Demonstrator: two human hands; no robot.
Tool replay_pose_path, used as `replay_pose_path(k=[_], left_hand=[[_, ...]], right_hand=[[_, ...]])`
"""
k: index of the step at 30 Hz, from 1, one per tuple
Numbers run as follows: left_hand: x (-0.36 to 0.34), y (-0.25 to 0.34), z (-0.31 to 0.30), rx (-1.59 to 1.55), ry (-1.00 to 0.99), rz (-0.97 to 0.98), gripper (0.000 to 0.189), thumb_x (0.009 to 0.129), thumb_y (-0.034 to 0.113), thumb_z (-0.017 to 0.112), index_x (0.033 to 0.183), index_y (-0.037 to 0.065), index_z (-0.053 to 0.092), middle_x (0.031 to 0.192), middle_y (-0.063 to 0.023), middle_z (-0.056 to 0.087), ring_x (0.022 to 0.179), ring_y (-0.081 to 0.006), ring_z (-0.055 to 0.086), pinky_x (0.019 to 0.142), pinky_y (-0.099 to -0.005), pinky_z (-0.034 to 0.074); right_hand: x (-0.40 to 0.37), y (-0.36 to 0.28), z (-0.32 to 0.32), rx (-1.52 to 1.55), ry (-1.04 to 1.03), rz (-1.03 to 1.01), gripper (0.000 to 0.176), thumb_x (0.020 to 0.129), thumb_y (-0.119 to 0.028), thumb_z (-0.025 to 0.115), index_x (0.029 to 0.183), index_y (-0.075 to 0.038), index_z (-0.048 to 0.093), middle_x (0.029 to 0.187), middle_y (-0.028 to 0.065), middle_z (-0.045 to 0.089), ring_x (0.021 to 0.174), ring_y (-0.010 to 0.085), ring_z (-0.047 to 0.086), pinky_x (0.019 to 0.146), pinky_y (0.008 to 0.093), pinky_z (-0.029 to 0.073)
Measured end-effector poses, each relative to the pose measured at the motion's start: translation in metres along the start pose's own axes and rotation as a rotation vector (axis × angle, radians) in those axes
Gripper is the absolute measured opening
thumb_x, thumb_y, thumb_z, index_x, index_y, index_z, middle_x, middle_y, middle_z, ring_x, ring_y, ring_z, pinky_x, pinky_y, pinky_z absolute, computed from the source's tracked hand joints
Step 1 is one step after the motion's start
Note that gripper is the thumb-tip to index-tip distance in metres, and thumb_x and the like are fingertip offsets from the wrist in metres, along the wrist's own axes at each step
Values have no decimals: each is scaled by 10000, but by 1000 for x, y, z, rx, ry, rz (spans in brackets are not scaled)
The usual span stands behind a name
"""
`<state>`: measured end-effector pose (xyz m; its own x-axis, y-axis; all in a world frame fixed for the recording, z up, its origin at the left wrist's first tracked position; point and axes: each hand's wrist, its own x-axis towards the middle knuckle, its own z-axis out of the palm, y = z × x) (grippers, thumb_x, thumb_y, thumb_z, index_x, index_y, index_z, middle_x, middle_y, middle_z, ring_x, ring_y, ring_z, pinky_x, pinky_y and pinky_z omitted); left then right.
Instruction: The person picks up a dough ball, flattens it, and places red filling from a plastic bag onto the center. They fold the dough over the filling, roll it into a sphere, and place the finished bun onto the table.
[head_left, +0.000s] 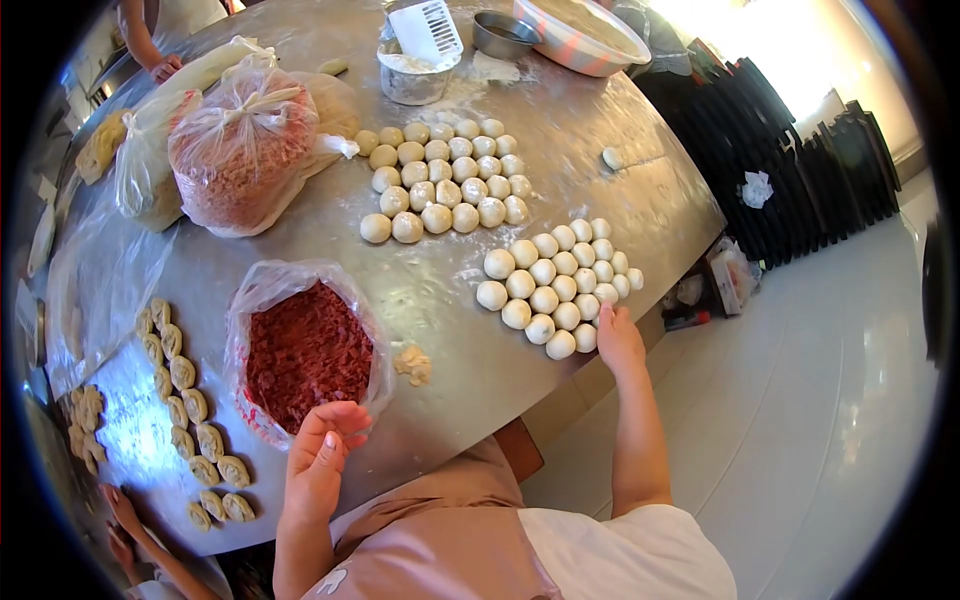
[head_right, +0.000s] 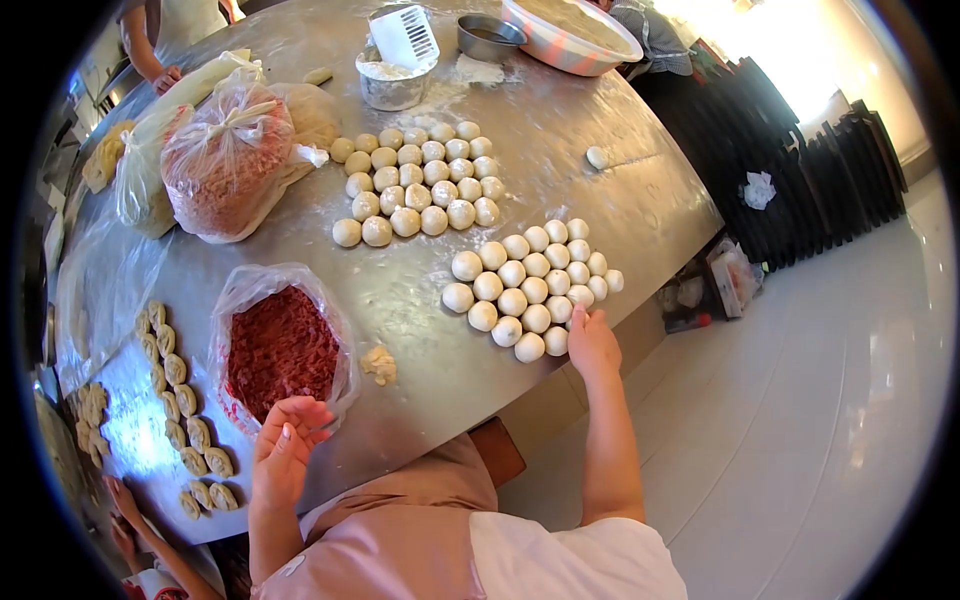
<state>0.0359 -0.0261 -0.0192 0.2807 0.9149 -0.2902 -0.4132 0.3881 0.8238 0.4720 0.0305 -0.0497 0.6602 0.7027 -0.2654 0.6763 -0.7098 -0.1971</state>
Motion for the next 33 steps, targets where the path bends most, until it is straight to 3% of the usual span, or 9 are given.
replay_pose_path(k=[9, 15, 18, 23, 24, 27, 28, 31, 33], left_hand=[[-10, 4, -15, -14, 75, 37, 376, 992, 298, 496, 1280, 57, 485, 1230, -73, 579, 1139, -191, 552, 956, -343, 419], [-14, 8, -24, -30, 115, 61, 367, 997, 291, 483, 1276, 54, 487, 1217, -84, 592, 1130, -198, 561, 946, -346, 429], [-14, 8, -27, -37, 126, 70, 349, 1001, 275, 470, 1268, 52, 494, 1207, -86, 595, 1114, -198, 571, 923, -340, 441], [-13, 5, -32, -29, 165, 62, 316, 1004, 241, 457, 1248, 47, 508, 1172, -87, 603, 1035, -188, 600, 828, -313, 470], [-12, 4, -30, -43, 227, 73, 275, 1004, 228, 465, 1192, 43, 543, 1075, -78, 632, 925, -170, 624, 727, -284, 477], [-16, -1, -40, -4, 293, 101, 229, 998, 214, 492, 1114, 38, 581, 979, -65, 653, 793, -145, 626, 645, -257, 469], [-17, -3, -38, 16, 399, 150, 180, 992, 180, 508, 1039, 34, 603, 870, -39, 634, 680, -111, 580, 598, -237, 449], [-23, -11, -50, 222, 572, 353, 152, 989, 143, 506, 1000, 26, 603, 801, -11, 592, 617, -83, 523, 582, -228, 427], [-22, -20, -60, 429, 677, 522, 165, 970, 93, 487, 1097, 8, 548, 937, -45, 556, 783, -110, 520, 700, -238, 431]], right_hand=[[0, 14, 6, 188, 72, 13, 657, 990, -565, 238, 1250, -12, 481, 1095, 245, 646, 1072, 391, 603, 915, 467, 449], [-11, 15, 1, 237, 263, 66, 578, 999, -529, 292, 1213, -38, 508, 1049, 229, 659, 1036, 380, 614, 894, 457, 458], [-20, 6, -7, 367, 415, 18, 450, 1001, -448, 390, 1129, -45, 542, 949, 184, 675, 915, 342, 645, 817, 429, 487], [-44, -28, 0, 544, 553, -409, 256, 976, -276, 520, 916, -39, 596, 766, 137, 653, 679, 214, 627, 641, 353, 494], [-54, -38, 2, 578, 478, -485, 235, 968, -256, 538, 901, -38, 593, 727, 126, 640, 631, 191, 608, 599, 333, 483], [-89, -75, 15, 699, 267, -682, 191, 945, -203, 586, 847, -39, 588, 622, 96, 587, 515, 149, 553, 502, 291, 444], [-97, -85, 23, 685, 209, -744, 188, 940, -189, 593, 829, -37, 587, 612, 88, 579, 507, 151, 546, 497, 291, 441], [-117, -112, 46, 724, 100, -922, 190, 933, -164, 605, 798, -32, 590, 596, 78, 564, 502, 148, 539, 485, 288, 433], [-132, -131, 51, 800, 1, -917, 192, 930, -169, 613, 799, -31, 591, 588, 77, 562, 496, 145, 537, 478, 287, 429]])
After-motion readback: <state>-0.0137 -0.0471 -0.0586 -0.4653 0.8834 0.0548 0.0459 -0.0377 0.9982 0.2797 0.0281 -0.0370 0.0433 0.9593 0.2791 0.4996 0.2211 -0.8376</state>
